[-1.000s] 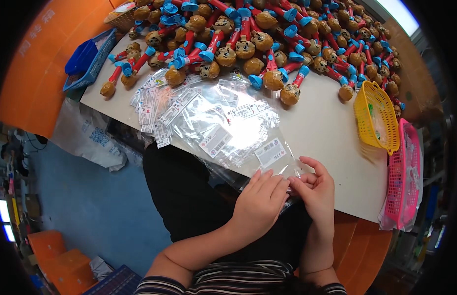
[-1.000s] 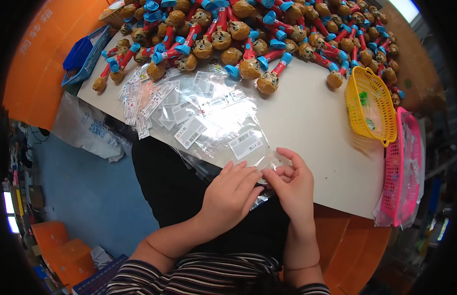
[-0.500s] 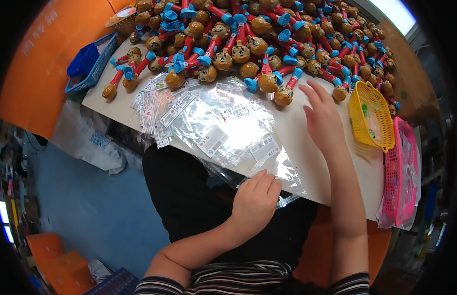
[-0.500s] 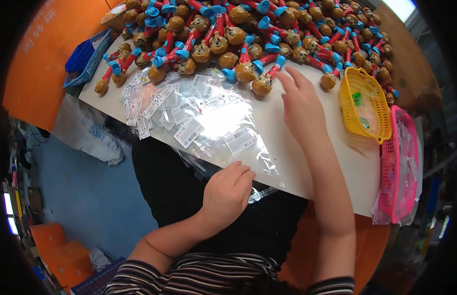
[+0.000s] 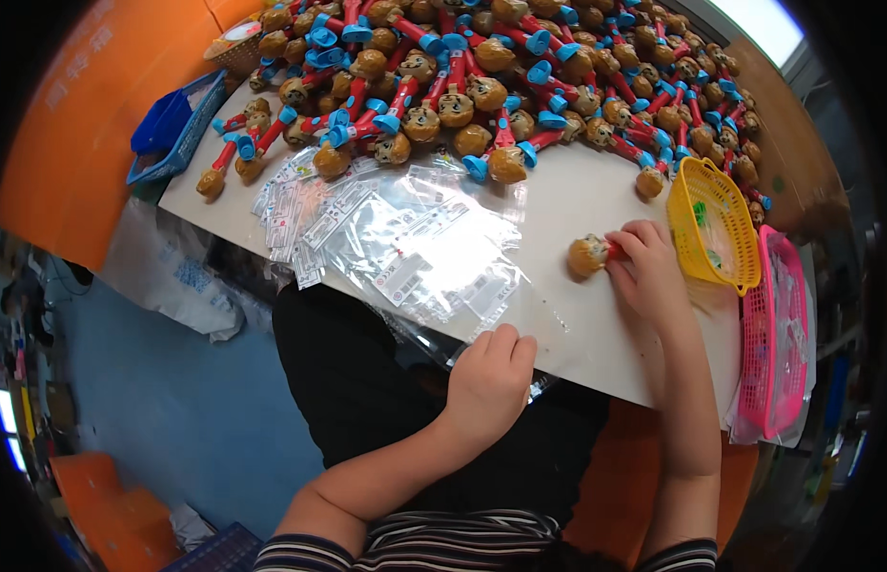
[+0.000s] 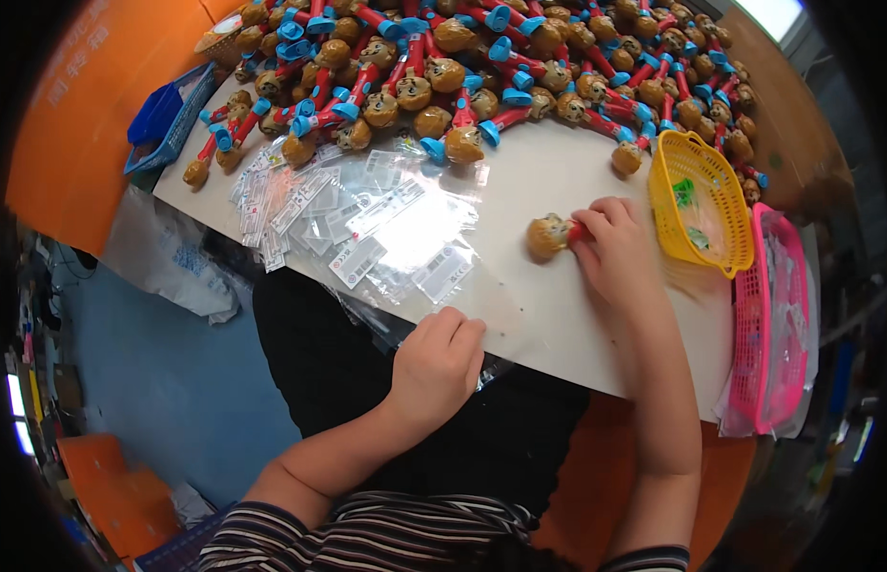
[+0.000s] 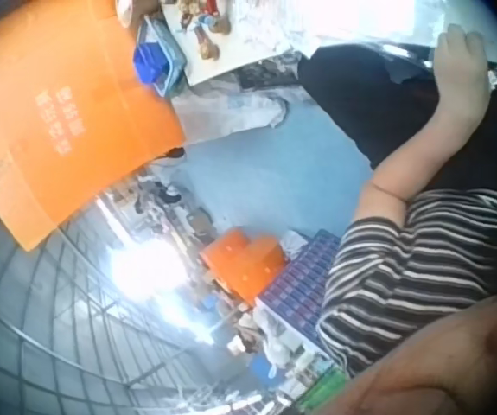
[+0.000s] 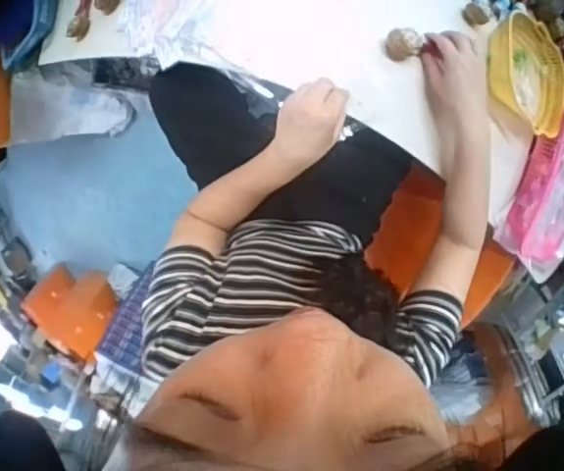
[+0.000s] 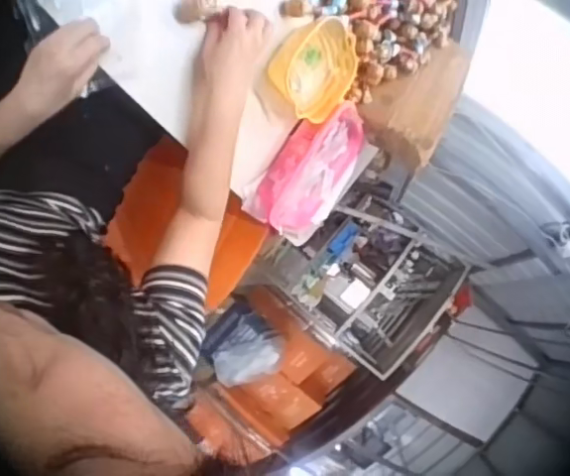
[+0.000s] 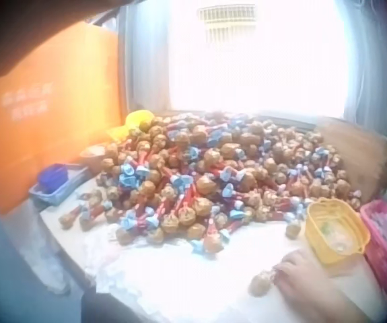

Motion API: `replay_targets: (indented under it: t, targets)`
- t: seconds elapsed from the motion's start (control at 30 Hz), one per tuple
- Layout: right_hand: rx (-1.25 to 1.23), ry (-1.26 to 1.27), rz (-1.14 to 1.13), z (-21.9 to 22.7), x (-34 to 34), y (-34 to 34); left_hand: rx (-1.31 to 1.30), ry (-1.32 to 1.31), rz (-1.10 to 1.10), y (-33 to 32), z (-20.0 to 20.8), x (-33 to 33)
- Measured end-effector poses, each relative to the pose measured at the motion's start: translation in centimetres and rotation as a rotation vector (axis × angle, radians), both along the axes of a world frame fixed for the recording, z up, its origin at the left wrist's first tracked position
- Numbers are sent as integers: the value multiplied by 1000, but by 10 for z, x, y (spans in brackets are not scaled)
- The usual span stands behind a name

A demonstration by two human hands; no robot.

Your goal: Packing small bear toys into individual plastic bags and sealing them.

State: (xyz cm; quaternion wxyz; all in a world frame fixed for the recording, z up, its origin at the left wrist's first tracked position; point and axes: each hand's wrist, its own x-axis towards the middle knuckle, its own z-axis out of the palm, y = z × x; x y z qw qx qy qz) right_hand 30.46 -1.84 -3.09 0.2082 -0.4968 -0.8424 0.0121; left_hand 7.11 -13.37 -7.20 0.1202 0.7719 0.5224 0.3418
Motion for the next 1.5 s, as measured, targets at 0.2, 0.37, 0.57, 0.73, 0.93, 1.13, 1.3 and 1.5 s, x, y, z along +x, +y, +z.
replay_targets:
  t: [0.2, 0.37, 0.57, 0.73, 0.93, 1.13, 1.3, 1.5]
  targets:
    - [-641, 661, -98, 26, 6, -55, -36, -53, 42, 8, 6, 4]
    - [-1243, 832, 61, 39, -16, -105, -72, -208, 24, 18, 13, 8]
    - [-1072, 948, -256, 7, -11, -117, -157, -380, 4, 19, 16, 9]
    - [-430, 554, -113, 7, -37, -127, -68, -329, -12, 24, 17, 3]
    - [78, 335, -62, -14, -42, -125, -69, -376, -11, 23, 19, 6]
    - [-10, 538, -69, -26, -54, -127, -47, -385, -44, 25, 23, 5]
    - [204, 396, 7, -32, -58, -127, 81, -289, -151, 32, 32, 3]
    - [-464, 1031, -298, -20, -66, -132, 30, -281, -156, 22, 27, 7]
